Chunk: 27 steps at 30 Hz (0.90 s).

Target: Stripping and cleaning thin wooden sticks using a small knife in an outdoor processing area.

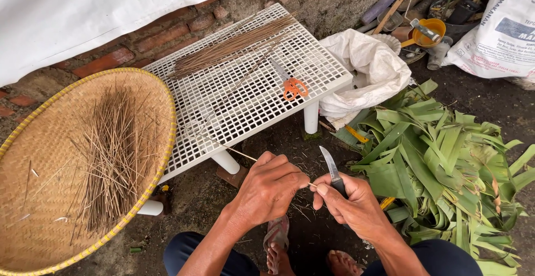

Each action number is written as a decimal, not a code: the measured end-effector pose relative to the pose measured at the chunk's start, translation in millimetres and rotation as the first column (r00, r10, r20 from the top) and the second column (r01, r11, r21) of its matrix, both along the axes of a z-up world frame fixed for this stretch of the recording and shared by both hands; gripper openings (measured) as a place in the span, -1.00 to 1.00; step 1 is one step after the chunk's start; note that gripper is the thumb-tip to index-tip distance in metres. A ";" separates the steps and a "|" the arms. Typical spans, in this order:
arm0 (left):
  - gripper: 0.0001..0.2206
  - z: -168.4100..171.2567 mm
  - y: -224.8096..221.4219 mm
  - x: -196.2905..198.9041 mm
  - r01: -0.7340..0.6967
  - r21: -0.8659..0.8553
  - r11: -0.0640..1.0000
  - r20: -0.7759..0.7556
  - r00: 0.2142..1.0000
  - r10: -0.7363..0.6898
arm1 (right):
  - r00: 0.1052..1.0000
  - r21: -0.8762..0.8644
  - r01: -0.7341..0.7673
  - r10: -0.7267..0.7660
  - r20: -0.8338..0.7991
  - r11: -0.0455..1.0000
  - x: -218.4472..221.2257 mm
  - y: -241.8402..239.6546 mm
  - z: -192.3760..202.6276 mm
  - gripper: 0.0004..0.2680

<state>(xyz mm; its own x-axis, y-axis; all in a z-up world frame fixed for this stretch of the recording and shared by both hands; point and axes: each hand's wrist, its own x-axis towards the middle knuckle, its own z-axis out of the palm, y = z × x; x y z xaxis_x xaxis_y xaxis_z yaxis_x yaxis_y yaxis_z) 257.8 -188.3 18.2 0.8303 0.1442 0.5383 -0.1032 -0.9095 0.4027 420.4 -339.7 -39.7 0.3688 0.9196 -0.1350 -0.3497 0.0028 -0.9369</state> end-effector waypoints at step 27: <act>-0.91 12.5 -8.1 -0.7 0.074 -0.144 0.987 0.036 0.997 -0.069 | 0.970 0.085 0.009 -0.029 0.240 0.996 -11.9 10.2 4.1 -0.59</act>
<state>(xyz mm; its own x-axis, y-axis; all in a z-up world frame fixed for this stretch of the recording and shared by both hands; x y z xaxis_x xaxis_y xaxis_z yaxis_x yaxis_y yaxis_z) 257.1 -196.4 30.7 0.8247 0.1636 0.5415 -0.1802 -0.8313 0.5258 408.5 -329.5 -35.5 0.3989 0.9163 0.0360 -0.1131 0.0881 -0.9897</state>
